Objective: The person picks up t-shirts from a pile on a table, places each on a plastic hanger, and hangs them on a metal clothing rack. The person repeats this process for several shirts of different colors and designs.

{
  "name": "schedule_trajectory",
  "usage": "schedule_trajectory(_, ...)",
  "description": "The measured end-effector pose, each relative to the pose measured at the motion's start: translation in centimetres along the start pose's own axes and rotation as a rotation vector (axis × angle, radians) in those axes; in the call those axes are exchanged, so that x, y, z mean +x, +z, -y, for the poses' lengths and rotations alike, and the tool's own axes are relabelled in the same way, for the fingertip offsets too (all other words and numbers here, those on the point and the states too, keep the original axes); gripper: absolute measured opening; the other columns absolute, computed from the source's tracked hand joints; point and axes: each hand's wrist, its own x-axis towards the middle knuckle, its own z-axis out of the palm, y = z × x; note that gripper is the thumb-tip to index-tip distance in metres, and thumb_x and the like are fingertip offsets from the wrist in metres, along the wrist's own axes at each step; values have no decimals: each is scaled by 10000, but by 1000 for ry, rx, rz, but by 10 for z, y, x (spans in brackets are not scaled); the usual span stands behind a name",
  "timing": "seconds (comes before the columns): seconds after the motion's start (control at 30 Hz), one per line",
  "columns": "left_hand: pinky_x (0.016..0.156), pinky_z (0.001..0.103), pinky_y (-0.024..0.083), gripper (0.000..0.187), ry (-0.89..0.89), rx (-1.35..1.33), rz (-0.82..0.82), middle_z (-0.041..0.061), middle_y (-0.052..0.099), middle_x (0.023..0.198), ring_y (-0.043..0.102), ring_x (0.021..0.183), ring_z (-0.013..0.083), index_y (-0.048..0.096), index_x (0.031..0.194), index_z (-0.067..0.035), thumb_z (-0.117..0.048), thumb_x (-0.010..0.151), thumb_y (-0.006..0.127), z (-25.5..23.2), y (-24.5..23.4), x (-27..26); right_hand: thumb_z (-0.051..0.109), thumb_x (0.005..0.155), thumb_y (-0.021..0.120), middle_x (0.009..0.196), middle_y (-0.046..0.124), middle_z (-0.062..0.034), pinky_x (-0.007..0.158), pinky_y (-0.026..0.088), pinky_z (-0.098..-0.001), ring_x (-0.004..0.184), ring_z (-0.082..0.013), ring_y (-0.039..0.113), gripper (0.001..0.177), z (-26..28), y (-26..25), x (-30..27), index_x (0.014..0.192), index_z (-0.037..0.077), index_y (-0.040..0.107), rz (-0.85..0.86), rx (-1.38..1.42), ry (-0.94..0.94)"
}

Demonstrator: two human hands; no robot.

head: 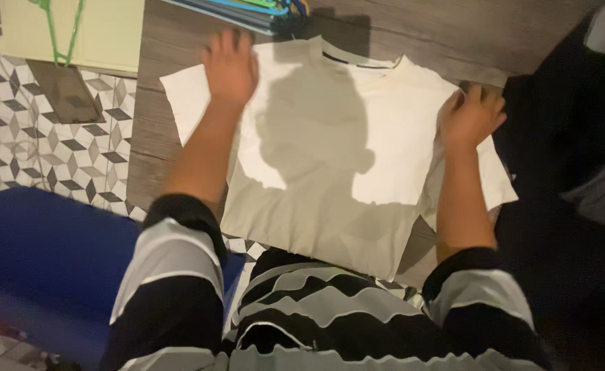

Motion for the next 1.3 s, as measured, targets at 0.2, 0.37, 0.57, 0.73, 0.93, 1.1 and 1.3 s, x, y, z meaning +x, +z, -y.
schedule_trajectory(0.2,1167,633,205,592,-262,-88,36,230,339,1615,251,1485,455,471,1524,-83,-378,1031,617,-13,15,-99,305,1043,671,1607,414,-244,1212,283,-622,1486,-473,351,544,65,-4,-39,1517,68,552,81,218,-289)
schedule_trajectory(0.37,1259,602,56,707,-587,-179,183,191,153,1717,60,1580,429,279,1641,-92,-479,1070,433,41,5,-147,543,1043,501,1691,281,-208,1196,85,-707,1535,-538,123,657,98,-3,-63,1573,154,499,308,138,-246)
schedule_trajectory(0.57,1252,595,25,752,-572,-105,267,158,76,1724,34,1588,371,201,1656,-108,-513,1058,410,68,1,-153,569,1050,479,1697,293,-199,1197,83,-723,1549,-537,122,655,99,-1,-64,1561,161,514,282,137,-229)
schedule_trajectory(0.73,1246,604,35,752,-557,-88,272,151,86,1719,43,1582,353,209,1647,-119,-525,1052,424,72,7,-153,550,1036,549,1686,334,-206,1181,145,-727,1540,-532,199,640,93,10,-63,1550,170,535,243,90,-239)
schedule_trajectory(0.93,1257,664,99,715,-444,-122,137,179,143,1738,69,1619,368,283,1650,-98,-485,1077,465,79,19,-173,456,967,683,1643,431,-222,1144,230,-730,1510,-530,299,630,99,0,-68,1509,146,602,151,145,-281)
schedule_trajectory(1.1,1131,734,152,797,-282,-164,121,302,193,1665,122,1532,480,335,1593,8,-516,1018,506,94,17,-172,295,918,695,1574,507,-229,1159,334,-632,1483,-483,412,511,141,-17,-69,1372,65,651,111,108,-180)
schedule_trajectory(1.3,1039,758,241,671,-239,-304,246,214,443,1541,361,1434,425,502,1463,-83,-498,940,570,127,-11,-169,77,860,676,1333,647,-168,1073,449,-533,1275,-393,560,355,279,-8,-124,1215,61,684,-12,434,-326)
